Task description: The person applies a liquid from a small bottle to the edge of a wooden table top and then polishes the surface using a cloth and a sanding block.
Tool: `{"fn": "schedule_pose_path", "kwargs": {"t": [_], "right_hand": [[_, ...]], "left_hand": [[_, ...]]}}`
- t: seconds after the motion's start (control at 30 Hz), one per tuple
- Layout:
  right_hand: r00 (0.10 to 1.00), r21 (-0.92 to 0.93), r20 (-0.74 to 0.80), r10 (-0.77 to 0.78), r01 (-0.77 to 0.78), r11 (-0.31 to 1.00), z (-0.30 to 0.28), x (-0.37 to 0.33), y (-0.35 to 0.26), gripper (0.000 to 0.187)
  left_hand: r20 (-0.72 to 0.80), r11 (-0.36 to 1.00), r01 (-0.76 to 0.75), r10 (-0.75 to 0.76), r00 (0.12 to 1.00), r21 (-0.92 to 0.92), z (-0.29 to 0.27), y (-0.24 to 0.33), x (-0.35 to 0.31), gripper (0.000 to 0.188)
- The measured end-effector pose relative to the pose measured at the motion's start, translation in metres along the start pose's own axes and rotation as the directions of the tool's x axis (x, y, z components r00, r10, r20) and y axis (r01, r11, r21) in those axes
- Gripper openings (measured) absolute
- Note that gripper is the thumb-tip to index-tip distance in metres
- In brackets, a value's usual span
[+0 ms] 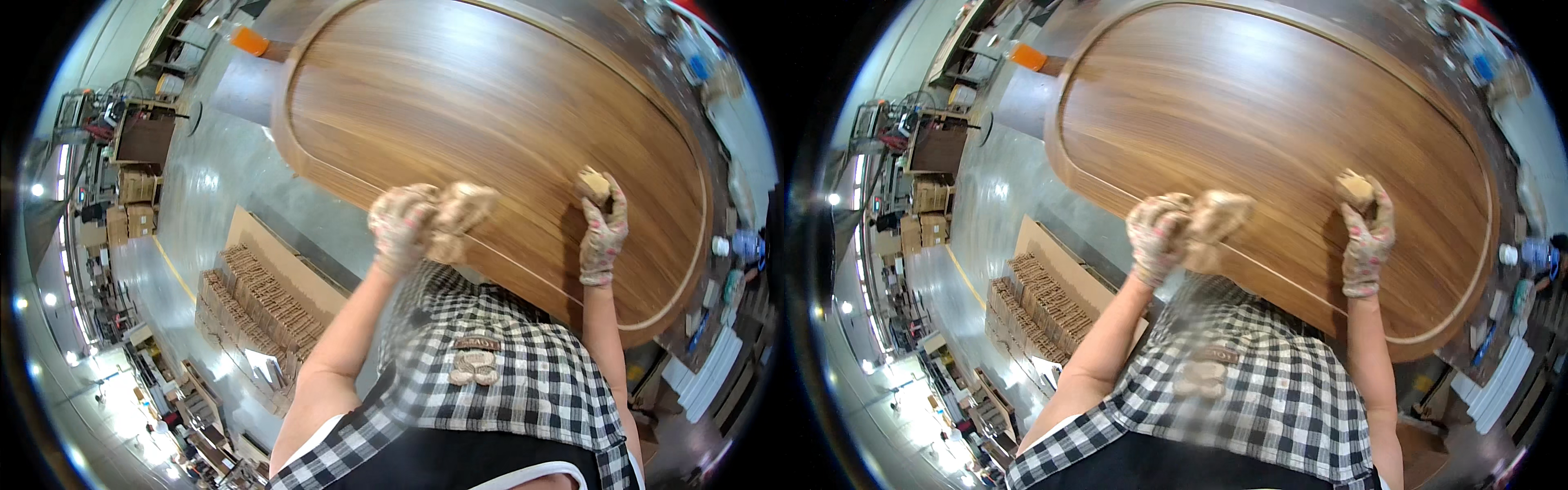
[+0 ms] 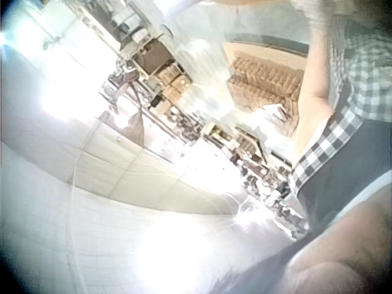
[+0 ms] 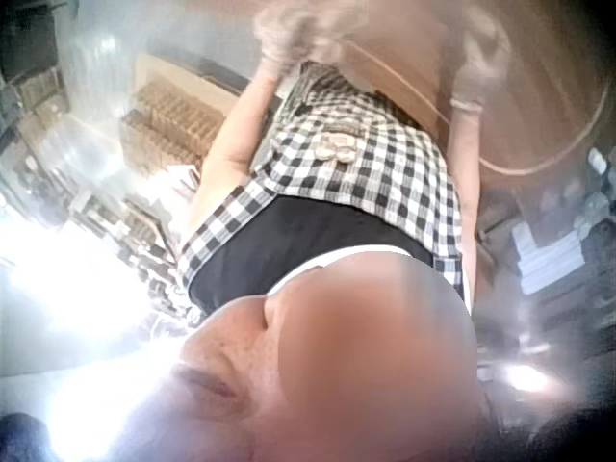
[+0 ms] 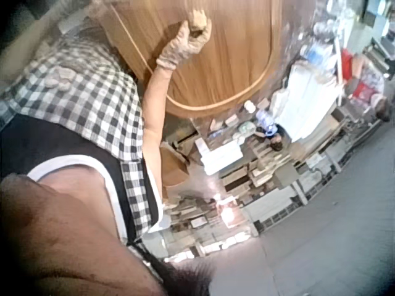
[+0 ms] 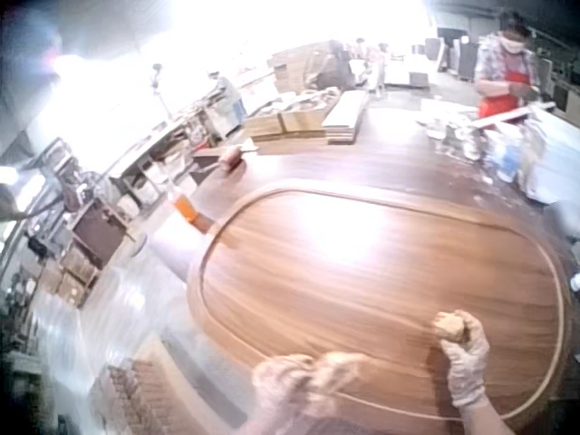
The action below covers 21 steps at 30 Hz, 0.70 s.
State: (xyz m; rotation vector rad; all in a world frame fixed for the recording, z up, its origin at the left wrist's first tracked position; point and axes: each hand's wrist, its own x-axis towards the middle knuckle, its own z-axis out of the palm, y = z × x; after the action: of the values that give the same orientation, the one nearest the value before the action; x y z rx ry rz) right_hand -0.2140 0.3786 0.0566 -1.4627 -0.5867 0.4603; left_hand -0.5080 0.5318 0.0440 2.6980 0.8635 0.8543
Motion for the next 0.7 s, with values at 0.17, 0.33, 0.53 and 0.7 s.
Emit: {"fn": "schedule_pose_path", "kwargs": {"t": [0.17, 0.33, 0.53, 0.7], "right_hand": [[0.979, 0.212, -0.151, 0.137, -0.103, 0.972, -0.062, 0.017, 0.013, 0.041], [0.949, 0.152, -0.259, 0.179, -0.143, 0.978, -0.153, -0.002, 0.004, 0.037], [0.925, 0.1, -0.307, 0.223, -0.201, 0.974, -0.177, -0.014, -0.012, 0.035], [0.888, 0.055, -0.417, 0.196, -0.19, 0.98, -0.152, -0.022, -0.025, 0.036]], "left_hand": [[-0.146, 0.999, 0.018, -0.012, 0.989, 0.04, -0.046, -0.108, 0.017, 0.017], [-0.018, 0.997, 0.018, -0.017, 1.0, 0.077, -0.054, -0.152, 0.059, 0.02], [-0.092, 0.994, 0.081, -0.088, 0.992, -0.079, -0.009, -0.183, 0.153, 0.015], [-0.204, 0.903, 0.429, -0.425, 0.882, -0.028, 0.042, -0.233, 0.258, 0.013]]}}
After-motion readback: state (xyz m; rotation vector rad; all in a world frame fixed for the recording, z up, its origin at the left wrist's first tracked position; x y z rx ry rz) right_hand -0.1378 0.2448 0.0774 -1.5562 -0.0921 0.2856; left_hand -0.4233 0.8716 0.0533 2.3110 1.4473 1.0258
